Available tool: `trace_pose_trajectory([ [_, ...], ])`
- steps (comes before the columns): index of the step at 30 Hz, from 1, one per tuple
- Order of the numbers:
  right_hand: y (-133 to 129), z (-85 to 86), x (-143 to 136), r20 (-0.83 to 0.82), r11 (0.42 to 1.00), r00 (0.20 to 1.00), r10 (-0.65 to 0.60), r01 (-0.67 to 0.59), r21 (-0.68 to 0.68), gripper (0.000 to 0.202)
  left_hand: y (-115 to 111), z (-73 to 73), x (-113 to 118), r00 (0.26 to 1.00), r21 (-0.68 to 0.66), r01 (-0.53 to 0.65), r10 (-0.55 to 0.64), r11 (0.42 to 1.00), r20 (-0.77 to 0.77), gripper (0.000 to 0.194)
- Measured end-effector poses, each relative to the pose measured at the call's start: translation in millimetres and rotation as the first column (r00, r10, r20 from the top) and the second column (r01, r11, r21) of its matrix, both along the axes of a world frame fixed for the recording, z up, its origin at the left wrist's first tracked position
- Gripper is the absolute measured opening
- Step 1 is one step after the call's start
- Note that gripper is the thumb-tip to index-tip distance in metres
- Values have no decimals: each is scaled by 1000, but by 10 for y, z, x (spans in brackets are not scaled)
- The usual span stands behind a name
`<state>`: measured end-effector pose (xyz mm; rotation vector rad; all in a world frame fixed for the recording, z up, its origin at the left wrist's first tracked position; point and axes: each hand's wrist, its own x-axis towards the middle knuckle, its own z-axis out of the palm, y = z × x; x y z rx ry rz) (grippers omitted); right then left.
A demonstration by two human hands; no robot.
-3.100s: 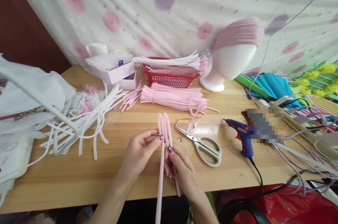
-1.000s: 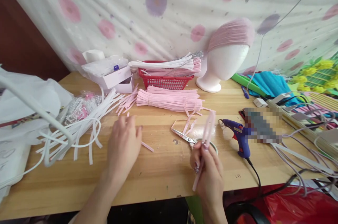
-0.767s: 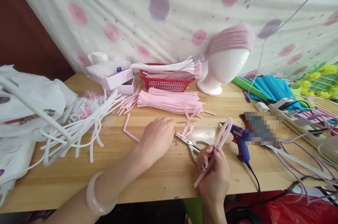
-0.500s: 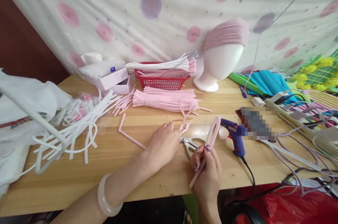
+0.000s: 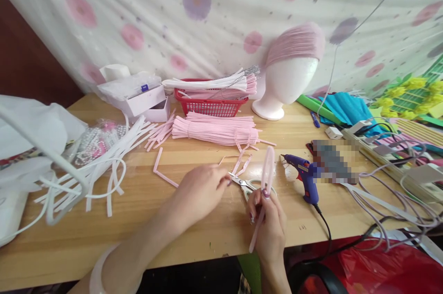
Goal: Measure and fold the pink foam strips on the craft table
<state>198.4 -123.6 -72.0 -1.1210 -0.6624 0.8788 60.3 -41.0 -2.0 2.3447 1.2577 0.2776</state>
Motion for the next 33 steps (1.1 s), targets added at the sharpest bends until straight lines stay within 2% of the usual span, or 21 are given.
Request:
trace_pose_trajectory([
  [3, 55, 60, 82, 22, 993, 993, -115, 115, 15, 31, 267, -64, 85, 994, 17, -92, 93, 996, -64, 33],
  [6, 76, 105, 128, 37, 987, 987, -158, 158, -13, 29, 510, -228, 330, 991, 8, -74, 75, 997, -108, 27],
  [9, 40, 118, 128, 88, 990, 987, -133, 137, -36, 32, 622, -348, 509, 990, 22, -41, 44, 999, -136, 27],
  [15, 4, 89, 169, 105, 987, 984, -145, 151, -53, 37, 602, -348, 457, 981, 62, -44, 55, 997, -185, 24],
  [17, 11, 75, 196, 115, 992, 987, -110, 116, -46, 38, 574, -345, 449, 981, 77, -45, 59, 996, -185, 24],
  [22, -24, 81, 238, 180, 999, 984, -18, 25, -36, 42, 586, -326, 396, 990, 65, -13, 22, 998, -138, 20],
  [26, -13, 155, 196, 99, 998, 995, -25, 30, -48, 39, 637, -303, 331, 997, 56, -15, 19, 998, -72, 20],
  [29, 21, 234, 138, 38, 998, 999, -31, 32, -45, 36, 628, -371, 417, 998, 57, -36, 38, 998, -40, 26],
  [33, -42, 287, 133, 106, 999, 994, 10, -6, -33, 38, 633, -458, 521, 998, 33, -52, 51, 998, 28, 30],
])
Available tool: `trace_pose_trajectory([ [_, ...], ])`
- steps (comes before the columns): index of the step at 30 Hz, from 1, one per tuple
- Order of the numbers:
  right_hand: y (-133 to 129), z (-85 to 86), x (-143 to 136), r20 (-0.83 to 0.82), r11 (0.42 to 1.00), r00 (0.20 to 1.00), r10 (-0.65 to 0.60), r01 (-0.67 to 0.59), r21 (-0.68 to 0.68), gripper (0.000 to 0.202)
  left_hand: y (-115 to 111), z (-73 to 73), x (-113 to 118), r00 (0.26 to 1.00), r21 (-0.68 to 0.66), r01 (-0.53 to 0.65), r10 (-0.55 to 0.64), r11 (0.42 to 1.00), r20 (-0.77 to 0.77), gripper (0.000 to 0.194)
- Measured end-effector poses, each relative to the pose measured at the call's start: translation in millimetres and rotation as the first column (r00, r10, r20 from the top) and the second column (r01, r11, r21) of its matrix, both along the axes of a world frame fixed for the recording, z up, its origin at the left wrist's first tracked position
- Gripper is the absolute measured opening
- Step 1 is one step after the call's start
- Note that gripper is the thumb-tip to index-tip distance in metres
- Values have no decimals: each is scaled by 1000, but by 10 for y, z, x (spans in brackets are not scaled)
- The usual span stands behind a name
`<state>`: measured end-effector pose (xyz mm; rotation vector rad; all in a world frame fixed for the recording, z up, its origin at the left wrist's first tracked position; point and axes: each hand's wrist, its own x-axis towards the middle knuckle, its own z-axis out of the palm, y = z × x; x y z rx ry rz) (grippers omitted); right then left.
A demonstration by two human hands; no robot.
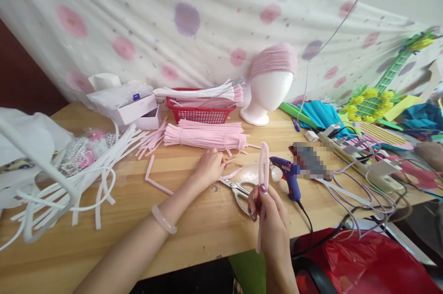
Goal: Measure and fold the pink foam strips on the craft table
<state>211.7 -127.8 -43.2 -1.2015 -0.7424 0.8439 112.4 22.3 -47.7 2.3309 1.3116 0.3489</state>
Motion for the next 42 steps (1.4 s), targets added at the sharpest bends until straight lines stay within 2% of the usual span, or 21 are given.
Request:
trace_pose_trajectory([
  [5, -88, -52, 109, 59, 998, 996, -61, 61, -8, 36, 63, 85, -172, 990, -32, 7, -3, 999, 144, 24],
  [7, -17, -55, 166, 191, 997, 979, -76, 79, -9, 33, 84, 127, -260, 980, -25, -9, 13, 1000, 200, 16],
  [9, 137, -39, 234, 464, 997, 885, -36, 61, -38, 32, 100, 154, -334, 970, -16, -32, 35, 999, 239, 15],
  [11, 351, -24, 306, 719, 995, 695, 35, 43, -90, 33, 101, 173, -405, 963, -13, -52, 54, 999, 263, 19],
  [12, 467, -24, 339, 766, 993, 641, 49, 48, -104, 32, 92, 184, -442, 960, -14, -58, 59, 998, 273, 19],
  [14, 682, -47, 392, 797, 990, 599, 76, 49, -131, 30, 50, 213, -524, 956, -26, -60, 64, 998, 287, 19],
  [17, 895, -117, 435, 797, 984, 592, 119, 37, -175, 29, -60, 274, -660, 954, -71, -55, 74, 996, 290, 17],
  [20, 940, -150, 461, 797, 983, 593, 117, 45, -178, 32, -178, 332, -792, 948, -146, -68, 109, 987, 298, 14],
  [24, 784, -49, 442, 782, 993, 617, 93, 1, -119, 26, -375, 345, -876, 919, -290, -63, 169, 955, 356, 17],
  [27, 574, 80, 317, 748, 994, 655, 107, -93, -61, 30, -619, 310, -794, 870, -493, 16, 231, 870, 436, 32],
  [29, 432, 154, 192, 696, 986, 707, 126, -166, -10, 30, -795, 290, -688, 663, -738, 173, 477, 652, 577, 31],
  [30, 368, 184, 128, 662, 980, 736, 144, -200, 9, 28, -873, 285, -636, 557, -785, 222, 586, 578, 589, 31],
  [31, 311, 207, 66, 628, 973, 760, 168, -232, 21, 27, -939, 284, -590, 444, -804, 270, 673, 529, 592, 37],
  [32, 263, 226, 11, 597, 966, 779, 193, -258, 23, 26, -993, 283, -554, 344, -806, 308, 730, 506, 590, 45],
  [34, 192, 246, -77, 549, 958, 802, 234, -287, 12, 25, -1070, 277, -522, 175, -787, 350, 789, 509, 588, 59],
  [36, 147, 246, -137, 507, 953, 822, 259, -302, 2, 25, -1120, 251, -535, 54, -766, 365, 810, 529, 584, 60],
  [39, 114, 218, -194, 441, 948, 849, 292, -318, -16, 24, -1175, 180, -599, -72, -777, 317, 831, 544, 552, 50],
  [42, 106, 162, -226, 371, 941, 868, 329, -333, -54, 23, -1210, 105, -678, -171, -812, 205, 837, 546, 520, 44],
])
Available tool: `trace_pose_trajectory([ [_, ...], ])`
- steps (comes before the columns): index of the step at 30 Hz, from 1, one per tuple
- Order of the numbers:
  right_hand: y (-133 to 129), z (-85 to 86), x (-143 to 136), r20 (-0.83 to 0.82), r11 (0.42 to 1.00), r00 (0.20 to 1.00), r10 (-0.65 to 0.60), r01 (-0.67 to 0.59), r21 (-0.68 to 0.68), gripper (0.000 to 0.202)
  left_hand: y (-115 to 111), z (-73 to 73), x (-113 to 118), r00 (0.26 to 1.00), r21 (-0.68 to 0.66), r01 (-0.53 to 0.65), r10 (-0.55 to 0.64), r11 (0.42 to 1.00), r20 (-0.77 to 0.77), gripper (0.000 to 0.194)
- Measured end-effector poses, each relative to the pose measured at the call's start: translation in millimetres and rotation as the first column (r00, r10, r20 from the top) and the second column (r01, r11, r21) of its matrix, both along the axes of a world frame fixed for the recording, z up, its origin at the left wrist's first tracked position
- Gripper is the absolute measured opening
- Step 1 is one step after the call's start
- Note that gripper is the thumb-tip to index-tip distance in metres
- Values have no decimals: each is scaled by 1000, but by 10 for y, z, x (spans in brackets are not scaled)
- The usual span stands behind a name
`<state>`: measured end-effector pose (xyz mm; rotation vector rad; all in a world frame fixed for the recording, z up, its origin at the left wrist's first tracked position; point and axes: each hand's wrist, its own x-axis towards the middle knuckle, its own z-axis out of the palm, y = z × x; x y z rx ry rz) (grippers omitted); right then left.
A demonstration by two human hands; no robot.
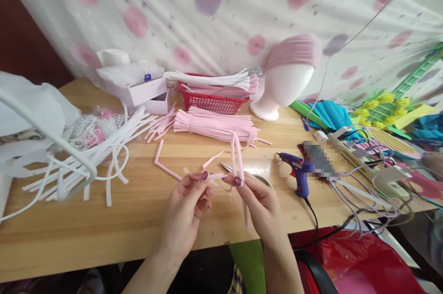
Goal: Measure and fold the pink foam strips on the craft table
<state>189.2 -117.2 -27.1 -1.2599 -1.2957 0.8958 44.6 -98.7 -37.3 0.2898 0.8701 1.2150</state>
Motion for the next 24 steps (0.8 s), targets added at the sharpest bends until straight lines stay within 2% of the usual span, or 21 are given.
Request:
trace_pose_trajectory([
  [3, 2, -70, -3, -76, 999, 997, 16, -19, -37, 23, -9, -52, -83, 996, 14, -69, 70, 998, -59, 43],
  [6, -16, -103, 23, -134, 998, 990, -47, 40, -54, 23, -11, -75, -168, 991, 77, -46, 55, 996, -125, 42],
  [9, -59, -74, 50, -200, 994, 974, -102, 91, -63, 31, -31, -57, -232, 951, 172, -50, 100, 984, -293, 51],
  [12, -92, -40, 24, -343, 995, 939, -5, -31, -99, 48, -77, -16, -258, 858, 311, -66, 213, 948, -467, 81],
  [13, -95, -39, 2, -385, 989, 922, 37, -90, -121, 51, -96, -6, -261, 832, 342, -46, 226, 939, -506, 84],
  [14, -94, -45, -24, -415, 979, 907, 75, -147, -145, 51, -114, 1, -262, 814, 355, 0, 206, 935, -543, 78],
  [17, -86, -83, -97, -428, 940, 888, 167, -274, -201, 50, -154, 5, -261, 783, 317, 187, 53, 930, -619, 29],
  [18, -86, -94, -112, -414, 931, 890, 191, -298, -211, 49, -157, 6, -258, 792, 291, 209, 13, 934, -610, 20],
  [20, -91, -104, -124, -364, 920, 904, 223, -318, -227, 48, -150, 17, -249, 855, 222, 184, -45, 958, -516, 22],
  [22, -103, -96, -116, -295, 915, 924, 242, -319, -248, 49, -133, 40, -241, 922, 132, 145, -85, 981, -379, 41],
  [24, -115, -81, -97, -243, 911, 936, 256, -317, -264, 50, -121, 65, -238, 944, 104, 143, -104, 984, -312, 64],
])
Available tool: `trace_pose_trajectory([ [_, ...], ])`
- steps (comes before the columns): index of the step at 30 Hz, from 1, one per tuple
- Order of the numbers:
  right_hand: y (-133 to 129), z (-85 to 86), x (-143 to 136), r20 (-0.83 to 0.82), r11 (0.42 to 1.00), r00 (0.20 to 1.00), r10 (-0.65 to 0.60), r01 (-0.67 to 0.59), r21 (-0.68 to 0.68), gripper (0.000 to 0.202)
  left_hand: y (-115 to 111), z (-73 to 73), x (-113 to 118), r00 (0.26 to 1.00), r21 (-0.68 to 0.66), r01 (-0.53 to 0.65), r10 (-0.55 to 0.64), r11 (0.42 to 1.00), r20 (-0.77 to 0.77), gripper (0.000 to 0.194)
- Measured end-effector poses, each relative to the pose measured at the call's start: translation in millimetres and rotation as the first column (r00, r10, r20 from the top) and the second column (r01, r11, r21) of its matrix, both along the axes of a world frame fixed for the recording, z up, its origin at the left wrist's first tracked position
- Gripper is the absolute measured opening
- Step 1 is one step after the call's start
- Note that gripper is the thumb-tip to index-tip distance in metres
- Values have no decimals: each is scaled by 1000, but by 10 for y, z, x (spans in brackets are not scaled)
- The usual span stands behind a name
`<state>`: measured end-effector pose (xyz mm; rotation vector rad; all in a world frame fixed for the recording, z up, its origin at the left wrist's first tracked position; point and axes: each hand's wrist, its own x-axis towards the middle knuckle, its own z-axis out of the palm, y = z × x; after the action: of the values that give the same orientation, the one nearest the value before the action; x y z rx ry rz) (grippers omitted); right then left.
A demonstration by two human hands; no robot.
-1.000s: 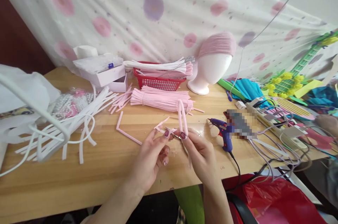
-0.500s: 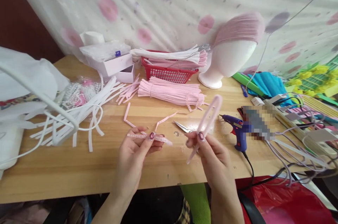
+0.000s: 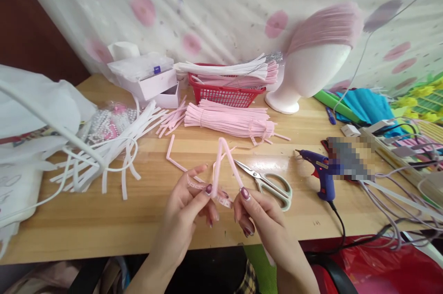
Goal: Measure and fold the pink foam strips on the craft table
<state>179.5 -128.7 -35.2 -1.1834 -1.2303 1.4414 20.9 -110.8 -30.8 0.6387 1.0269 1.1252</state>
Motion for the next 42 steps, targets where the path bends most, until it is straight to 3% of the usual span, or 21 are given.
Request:
trace_pose_trajectory([
  [2, -12, 11, 23, 23, 1000, 1000, 9, -9, 4, 50, -3, 15, -3, 999, 61, -34, 36, 998, -39, 84],
  [4, -27, 12, 51, 34, 1000, 999, 11, -12, 20, 45, -18, 15, -11, 990, 143, -52, 70, 988, -125, 89],
  [9, -44, 37, 171, 173, 977, 985, 13, -49, 207, 27, -31, -17, -76, 969, 108, 73, -45, 991, -243, 42],
  [12, 18, 126, 274, 398, 900, 917, 7, -179, 397, 29, -12, -22, -157, 966, 85, 129, -107, 988, -234, 31],
  [15, 145, 234, 350, 604, 790, 793, -81, -318, 524, 36, 2, 3, -239, 955, 93, 250, -230, 964, -188, 22],
  [19, 343, 313, 344, 730, 697, 649, -215, -422, 580, 37, -4, 83, -248, 875, 135, 474, -448, 870, -185, 34],
  [22, 416, 334, 274, 759, 656, 607, -236, -476, 585, 36, -30, 131, -172, 845, 132, 503, -453, 854, -283, 35],
  [24, 380, 330, 223, 701, 668, 629, -336, -365, 648, 33, -48, 135, -114, 878, 128, 417, -362, 900, -314, 34],
  [26, 272, 302, 180, 558, 710, 693, -456, -95, 698, 28, -58, 117, -63, 925, 137, 277, -225, 951, -307, 31],
  [28, 128, 251, 142, 438, 807, 798, -415, 100, 582, 14, -58, 88, -21, 959, 151, 109, -64, 982, -276, 27],
  [30, -2, 191, 100, 381, 934, 913, -150, 4, 358, 15, -52, 58, 15, 969, 167, -4, 45, 986, -244, 23],
  [32, -79, 144, 54, 314, 964, 949, 31, -110, 240, 21, -44, 34, 40, 975, 174, -36, 72, 984, -209, 21],
  [33, -94, 128, 32, 280, 966, 958, 64, -130, 225, 21, -41, 26, 48, 978, 173, -40, 74, 984, -194, 21],
  [39, -20, 80, -39, -13, 973, 989, 147, -142, 180, 7, -37, 11, 19, 985, 129, -64, 83, 990, -148, 20],
  [42, 42, 10, -35, -167, 996, 985, 41, -26, 90, 10, -35, 12, -20, 997, 115, -36, 43, 993, -58, 24],
])
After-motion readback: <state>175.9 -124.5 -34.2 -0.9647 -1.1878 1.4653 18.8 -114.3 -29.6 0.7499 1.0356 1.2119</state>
